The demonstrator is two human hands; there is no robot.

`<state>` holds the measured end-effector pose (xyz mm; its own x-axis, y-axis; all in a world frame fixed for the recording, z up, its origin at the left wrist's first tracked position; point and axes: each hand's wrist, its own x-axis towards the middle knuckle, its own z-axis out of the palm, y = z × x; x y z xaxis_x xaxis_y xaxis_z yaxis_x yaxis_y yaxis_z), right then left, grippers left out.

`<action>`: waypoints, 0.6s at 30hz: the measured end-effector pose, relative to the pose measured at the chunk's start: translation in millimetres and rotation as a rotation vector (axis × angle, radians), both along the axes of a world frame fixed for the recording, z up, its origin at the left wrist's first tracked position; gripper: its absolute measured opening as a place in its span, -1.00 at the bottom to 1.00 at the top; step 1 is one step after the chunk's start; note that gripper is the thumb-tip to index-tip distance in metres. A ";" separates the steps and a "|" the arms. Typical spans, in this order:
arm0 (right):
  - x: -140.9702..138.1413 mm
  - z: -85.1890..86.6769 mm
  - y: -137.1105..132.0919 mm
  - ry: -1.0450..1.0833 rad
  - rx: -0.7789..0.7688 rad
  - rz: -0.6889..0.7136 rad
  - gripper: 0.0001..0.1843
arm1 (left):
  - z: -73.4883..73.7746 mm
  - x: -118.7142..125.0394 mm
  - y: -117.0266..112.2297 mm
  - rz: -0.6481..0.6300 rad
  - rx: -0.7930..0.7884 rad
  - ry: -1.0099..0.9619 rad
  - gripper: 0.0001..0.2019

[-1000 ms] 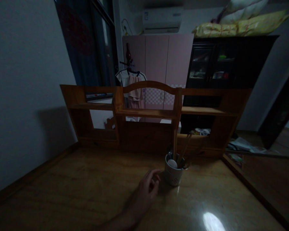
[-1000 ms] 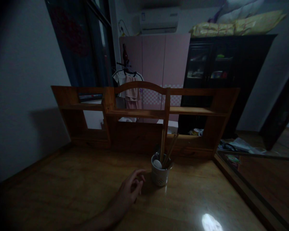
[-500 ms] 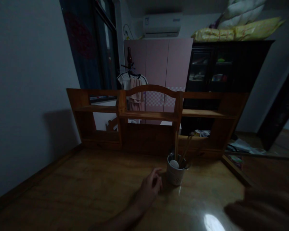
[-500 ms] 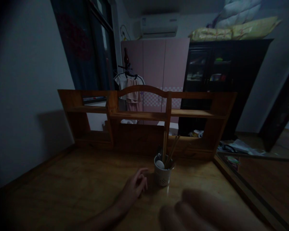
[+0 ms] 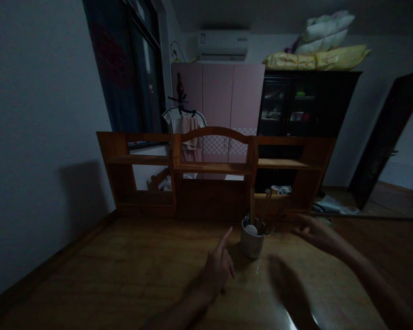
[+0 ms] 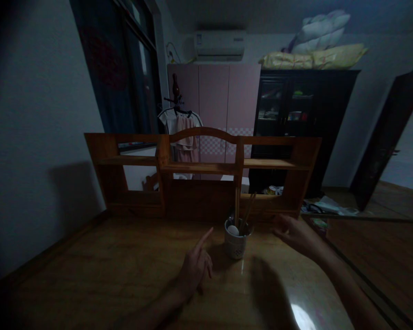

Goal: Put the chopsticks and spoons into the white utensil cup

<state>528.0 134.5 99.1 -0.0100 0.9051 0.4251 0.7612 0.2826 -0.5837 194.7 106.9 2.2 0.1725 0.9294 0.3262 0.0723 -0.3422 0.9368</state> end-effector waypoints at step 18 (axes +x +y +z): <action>-114.8 -112.1 23.0 0.503 -0.239 0.351 -0.47 | 2.2 -2.8 -1.6 -0.055 0.040 -0.221 -0.59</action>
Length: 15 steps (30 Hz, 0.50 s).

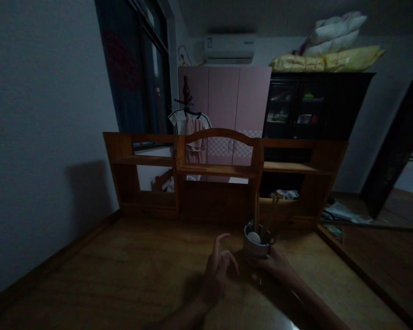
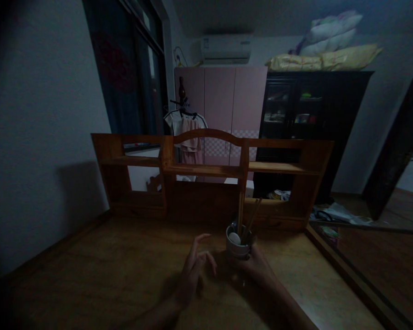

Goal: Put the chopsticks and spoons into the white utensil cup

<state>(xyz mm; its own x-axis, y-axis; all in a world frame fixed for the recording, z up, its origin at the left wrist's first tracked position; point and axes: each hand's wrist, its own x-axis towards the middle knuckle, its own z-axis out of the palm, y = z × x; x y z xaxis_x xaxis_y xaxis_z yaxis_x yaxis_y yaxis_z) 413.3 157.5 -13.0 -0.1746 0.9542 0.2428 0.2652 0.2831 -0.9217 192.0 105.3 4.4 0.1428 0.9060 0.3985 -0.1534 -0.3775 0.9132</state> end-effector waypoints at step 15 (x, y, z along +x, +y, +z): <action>-32.7 16.2 -47.7 0.103 0.047 0.106 -0.39 | 10.3 2.9 -12.4 -0.027 -0.022 0.270 -0.10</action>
<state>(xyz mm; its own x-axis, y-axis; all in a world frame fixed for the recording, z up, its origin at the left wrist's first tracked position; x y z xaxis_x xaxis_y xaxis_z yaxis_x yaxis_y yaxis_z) 380.6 109.8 3.2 -0.2458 0.9187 0.3090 0.1359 0.3483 -0.9275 194.9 92.9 14.7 0.2653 0.9083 0.3235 0.0869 -0.3567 0.9302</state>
